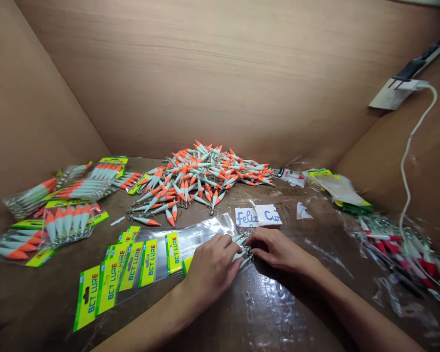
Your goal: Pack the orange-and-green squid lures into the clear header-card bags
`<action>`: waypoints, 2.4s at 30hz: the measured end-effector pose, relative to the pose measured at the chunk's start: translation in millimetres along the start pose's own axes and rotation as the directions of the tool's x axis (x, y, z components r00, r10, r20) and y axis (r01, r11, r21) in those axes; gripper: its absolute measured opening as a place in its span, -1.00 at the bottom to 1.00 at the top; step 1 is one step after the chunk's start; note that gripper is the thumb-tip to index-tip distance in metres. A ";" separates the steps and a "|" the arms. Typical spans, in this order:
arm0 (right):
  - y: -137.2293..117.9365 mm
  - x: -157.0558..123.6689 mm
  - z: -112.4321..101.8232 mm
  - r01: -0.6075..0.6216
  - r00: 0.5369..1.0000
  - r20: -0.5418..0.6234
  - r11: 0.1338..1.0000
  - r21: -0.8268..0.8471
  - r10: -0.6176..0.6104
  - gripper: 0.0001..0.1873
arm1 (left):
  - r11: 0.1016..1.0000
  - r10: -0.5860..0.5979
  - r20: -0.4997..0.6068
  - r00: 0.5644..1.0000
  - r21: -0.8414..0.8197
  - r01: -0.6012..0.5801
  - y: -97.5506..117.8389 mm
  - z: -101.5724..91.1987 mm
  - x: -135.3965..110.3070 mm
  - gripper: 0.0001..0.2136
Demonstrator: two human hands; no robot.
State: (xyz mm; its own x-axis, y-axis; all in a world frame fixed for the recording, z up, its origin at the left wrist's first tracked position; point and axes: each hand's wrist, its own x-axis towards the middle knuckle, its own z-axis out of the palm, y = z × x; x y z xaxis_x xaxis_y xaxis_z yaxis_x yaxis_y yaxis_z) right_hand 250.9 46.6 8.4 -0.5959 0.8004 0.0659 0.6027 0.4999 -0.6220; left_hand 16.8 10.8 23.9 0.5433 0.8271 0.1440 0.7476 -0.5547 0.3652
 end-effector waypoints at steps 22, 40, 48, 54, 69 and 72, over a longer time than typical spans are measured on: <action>0.5 -1.1 0.6 0.100 0.993 -0.054 0.995 -0.010 -0.101 -0.79 | 0.966 -0.056 -0.030 0.998 0.252 0.062 30.0 4.2 20.0 -0.90; 1.6 -1.0 0.6 0.102 0.994 -0.046 0.994 -0.023 -0.103 -0.79 | 0.950 -0.061 0.002 0.998 0.306 0.057 34.8 9.9 30.4 -0.87; 2.3 -0.4 1.4 0.097 0.994 -0.048 0.995 -0.033 -0.099 -0.84 | 0.953 -0.034 0.017 0.999 0.303 0.028 34.1 9.6 32.3 -0.84; 2.2 -0.8 1.0 0.114 0.992 -0.058 0.993 -0.017 -0.115 -0.82 | 0.957 -0.034 0.031 0.999 0.288 0.023 32.8 9.2 33.3 -0.84; 6.9 0.1 1.7 0.112 0.991 -0.066 0.993 -0.029 -0.114 -0.86 | 0.953 -0.027 -0.005 1.000 0.301 0.027 34.5 9.7 33.5 -0.91; 5.3 0.5 1.8 0.115 0.991 -0.070 0.993 -0.030 -0.117 -0.87 | 0.951 -0.024 -0.003 1.000 0.308 0.023 35.8 9.7 34.0 -0.90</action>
State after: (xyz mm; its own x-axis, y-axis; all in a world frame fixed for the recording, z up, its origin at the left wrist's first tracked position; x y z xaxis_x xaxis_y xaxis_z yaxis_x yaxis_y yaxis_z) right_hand 252.9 49.1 3.7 -0.6235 0.7578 0.1924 0.5460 0.5982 -0.5865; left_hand 65.7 18.2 33.0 0.5243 0.8403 0.1382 0.8414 -0.5361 0.0676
